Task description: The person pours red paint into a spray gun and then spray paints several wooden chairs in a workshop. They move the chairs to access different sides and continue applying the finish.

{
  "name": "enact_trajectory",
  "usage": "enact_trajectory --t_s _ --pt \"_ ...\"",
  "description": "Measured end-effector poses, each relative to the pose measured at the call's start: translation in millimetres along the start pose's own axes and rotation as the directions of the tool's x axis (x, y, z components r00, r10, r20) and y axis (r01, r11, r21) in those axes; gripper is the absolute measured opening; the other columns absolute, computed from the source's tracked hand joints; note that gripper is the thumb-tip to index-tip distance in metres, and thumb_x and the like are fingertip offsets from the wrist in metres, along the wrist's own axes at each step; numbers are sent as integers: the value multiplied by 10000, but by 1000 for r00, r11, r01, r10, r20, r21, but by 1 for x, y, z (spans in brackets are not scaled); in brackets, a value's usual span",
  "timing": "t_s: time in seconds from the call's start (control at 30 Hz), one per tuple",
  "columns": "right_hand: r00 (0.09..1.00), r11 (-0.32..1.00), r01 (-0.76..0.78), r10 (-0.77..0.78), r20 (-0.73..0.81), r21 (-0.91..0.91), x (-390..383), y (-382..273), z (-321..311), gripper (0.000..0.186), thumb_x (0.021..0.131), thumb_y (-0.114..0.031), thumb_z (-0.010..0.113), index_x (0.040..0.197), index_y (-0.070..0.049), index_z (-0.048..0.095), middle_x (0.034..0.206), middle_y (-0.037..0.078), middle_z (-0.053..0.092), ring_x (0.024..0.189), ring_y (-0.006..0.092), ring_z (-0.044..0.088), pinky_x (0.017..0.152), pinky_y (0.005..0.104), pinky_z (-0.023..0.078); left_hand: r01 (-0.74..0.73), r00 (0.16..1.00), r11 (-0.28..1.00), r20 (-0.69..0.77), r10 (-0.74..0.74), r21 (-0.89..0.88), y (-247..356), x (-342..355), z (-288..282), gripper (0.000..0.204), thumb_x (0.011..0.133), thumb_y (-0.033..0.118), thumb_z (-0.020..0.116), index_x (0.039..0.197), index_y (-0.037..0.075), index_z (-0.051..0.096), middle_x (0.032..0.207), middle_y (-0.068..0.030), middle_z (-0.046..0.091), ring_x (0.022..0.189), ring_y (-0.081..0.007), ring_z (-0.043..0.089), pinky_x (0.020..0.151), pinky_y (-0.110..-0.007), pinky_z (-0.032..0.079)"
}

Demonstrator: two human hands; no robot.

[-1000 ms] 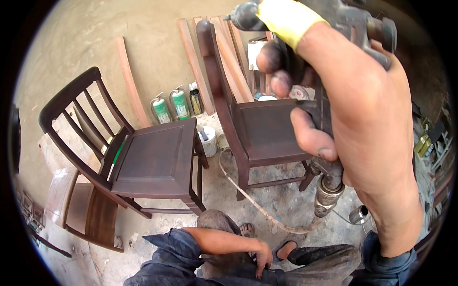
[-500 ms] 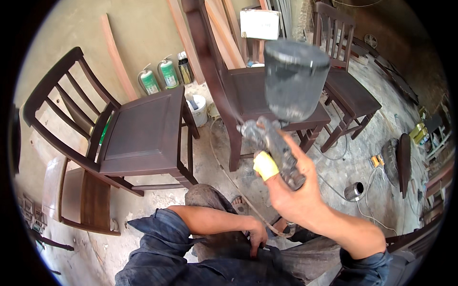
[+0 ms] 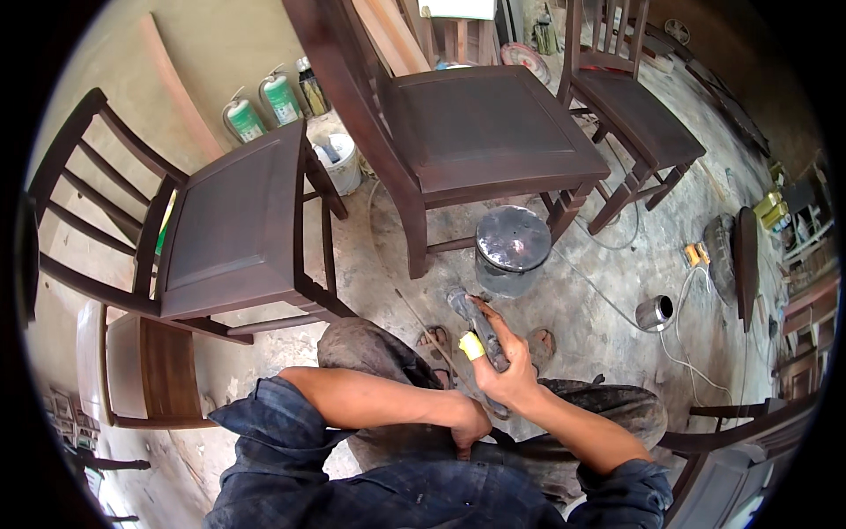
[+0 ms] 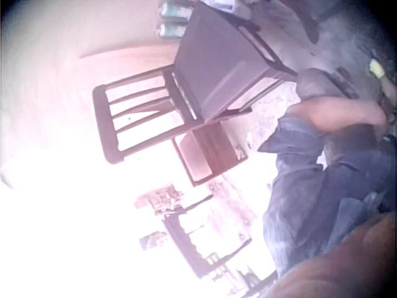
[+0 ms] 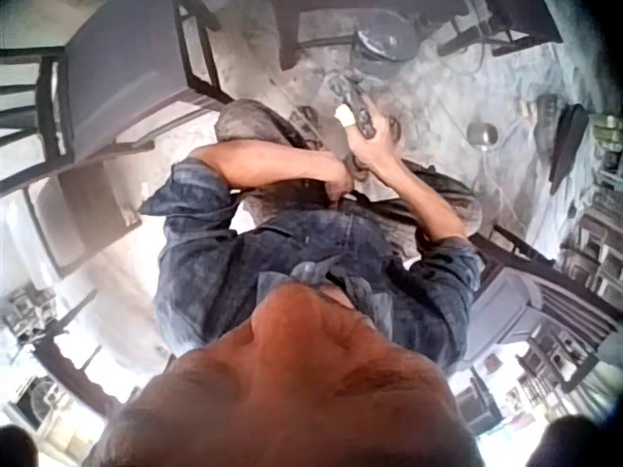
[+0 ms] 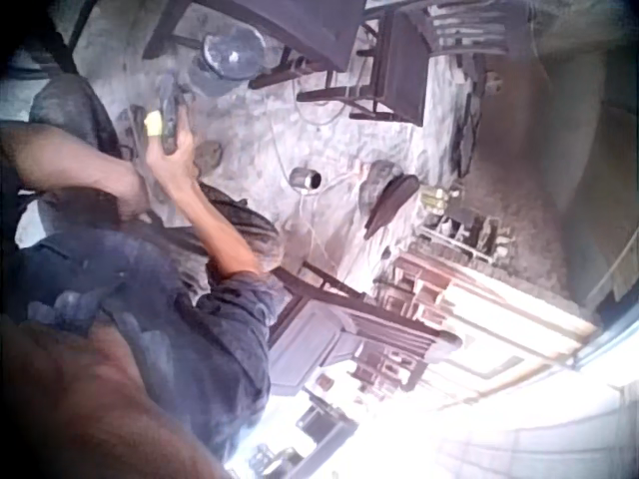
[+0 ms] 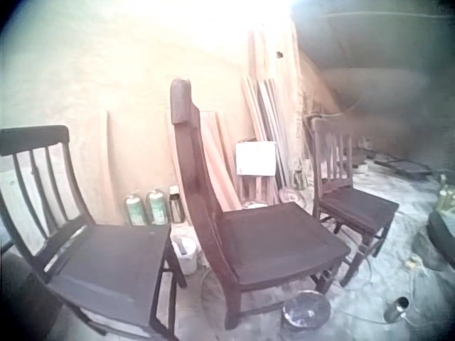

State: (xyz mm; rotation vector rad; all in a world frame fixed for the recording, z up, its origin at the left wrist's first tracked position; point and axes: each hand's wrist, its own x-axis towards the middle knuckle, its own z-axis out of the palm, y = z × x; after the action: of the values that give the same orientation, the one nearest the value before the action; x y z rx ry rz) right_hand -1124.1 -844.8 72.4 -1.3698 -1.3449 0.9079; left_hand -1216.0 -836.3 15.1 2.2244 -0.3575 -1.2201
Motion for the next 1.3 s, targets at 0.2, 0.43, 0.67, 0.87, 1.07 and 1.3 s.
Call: enact_trajectory --t_s 0.2,0.43,0.67,0.87,1.07,1.3 --pt "993 998 47 -42 -110 39 9 -15 -2 540 839 -13 567 1368 74 498 1325 225 597 1251 268 579 1046 329 414 58 998 998 -32 -58 -7 1 1 -3 571 784 494 778 1103 22 734 1100 -167 718 1073 -349 661 922 -433 508" --pt "966 1000 28 -28 -256 -2 12 -11 -24 529 920 -91 575 1427 5 461 992 51 606 887 111 558 770 247 442 85 996 996 -22 -86 -11 7 -4 -9 511 756 463 797 1067 61 748 1087 -143 724 1055 -342 667 891 -442 523" --pt "941 997 63 -46 -334 41 3 14 -32 522 891 -29 585 1400 26 483 1163 105 617 1034 151 584 888 273 447 105 994 994 -35 -105 2 11 -6 -14 507 745 439 806 1100 85 724 1091 -134 720 1053 -335 668 895 -442 524" --pt "979 986 61 -29 -203 153 7 11 -17 491 869 12 606 1353 47 529 1377 185 573 1288 232 541 1064 325 399 90 996 996 2 -90 -16 6 1 -17 471 746 442 806 1061 100 731 1060 -120 724 1048 -324 670 906 -443 520" --pt "946 984 28 30 -321 175 7 26 -37 492 880 8 616 1362 36 522 1288 140 622 1223 169 549 1035 291 403 121 989 993 -88 -119 8 6 3 -11 471 726 441 823 1037 93 756 1030 -120 739 1017 -309 690 833 -443 550" --pt "866 976 -64 158 -474 208 15 42 -71 497 944 -51 549 1432 -99 467 831 -3 622 649 46 539 529 196 413 101 992 995 -70 -100 14 7 4 -13 438 737 422 813 1037 115 726 1019 -101 731 1019 -306 684 840 -432 539"
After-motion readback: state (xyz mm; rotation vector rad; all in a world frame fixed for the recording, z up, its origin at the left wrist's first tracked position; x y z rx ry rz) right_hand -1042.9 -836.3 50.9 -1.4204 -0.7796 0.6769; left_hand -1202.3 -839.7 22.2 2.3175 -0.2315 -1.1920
